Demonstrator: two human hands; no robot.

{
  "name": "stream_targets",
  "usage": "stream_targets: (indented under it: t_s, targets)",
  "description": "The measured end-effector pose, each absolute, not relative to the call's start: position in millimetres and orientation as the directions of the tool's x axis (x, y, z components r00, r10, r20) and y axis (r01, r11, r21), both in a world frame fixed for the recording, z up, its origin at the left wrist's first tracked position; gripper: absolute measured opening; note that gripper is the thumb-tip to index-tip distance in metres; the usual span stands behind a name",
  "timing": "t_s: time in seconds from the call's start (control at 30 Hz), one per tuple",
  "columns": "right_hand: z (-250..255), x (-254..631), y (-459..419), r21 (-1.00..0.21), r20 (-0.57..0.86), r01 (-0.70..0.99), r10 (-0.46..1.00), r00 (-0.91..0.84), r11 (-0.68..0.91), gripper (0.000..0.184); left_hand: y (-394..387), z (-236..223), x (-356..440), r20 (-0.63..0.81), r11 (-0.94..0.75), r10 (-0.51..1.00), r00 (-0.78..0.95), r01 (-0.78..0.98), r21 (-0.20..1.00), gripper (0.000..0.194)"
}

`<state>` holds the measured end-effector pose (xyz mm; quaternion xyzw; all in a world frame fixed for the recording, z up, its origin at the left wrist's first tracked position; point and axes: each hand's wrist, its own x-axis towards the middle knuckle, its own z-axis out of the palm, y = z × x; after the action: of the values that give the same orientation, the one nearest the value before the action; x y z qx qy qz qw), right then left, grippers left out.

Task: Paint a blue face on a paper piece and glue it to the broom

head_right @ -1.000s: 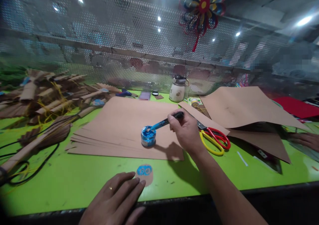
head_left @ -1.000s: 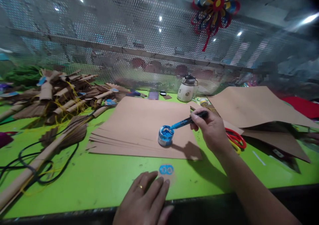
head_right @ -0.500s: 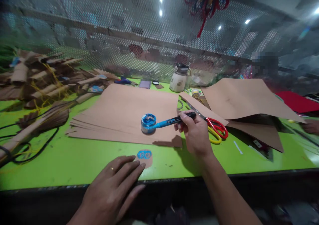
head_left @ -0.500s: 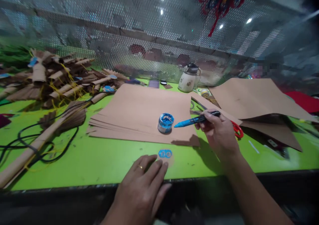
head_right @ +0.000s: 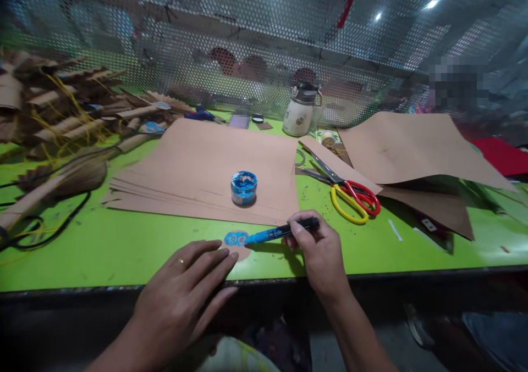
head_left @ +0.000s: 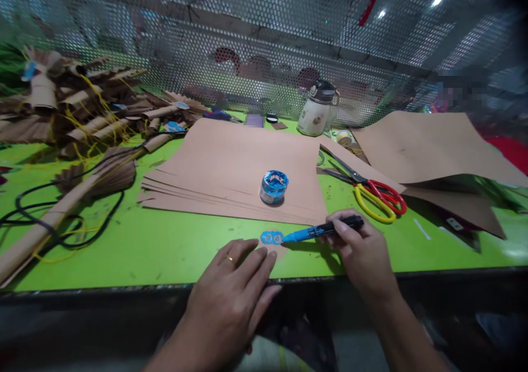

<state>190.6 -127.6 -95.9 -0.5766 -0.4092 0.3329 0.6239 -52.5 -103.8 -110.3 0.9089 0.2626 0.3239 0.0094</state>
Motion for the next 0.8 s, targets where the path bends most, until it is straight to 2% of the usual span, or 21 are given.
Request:
stream_targets:
  t_s: [0.5, 0.8]
  targets:
    - [-93.9, 186.8, -127.3, -0.98, 0.152, 0.178, 0.922, 0.355, 0.093, 0.009, -103.1, -112.8, -52.9, 0.582, -0.864, 0.478, 0.658, 0.471, 0.178, 0.036]
    - [-98.4, 188.7, -127.9, -0.99, 0.125, 0.113, 0.904, 0.409, 0.085, 0.014, -103.7, -110.2, -52.4, 0.601, -0.866, 0.467, 0.648, 0.474, 0.161, 0.034]
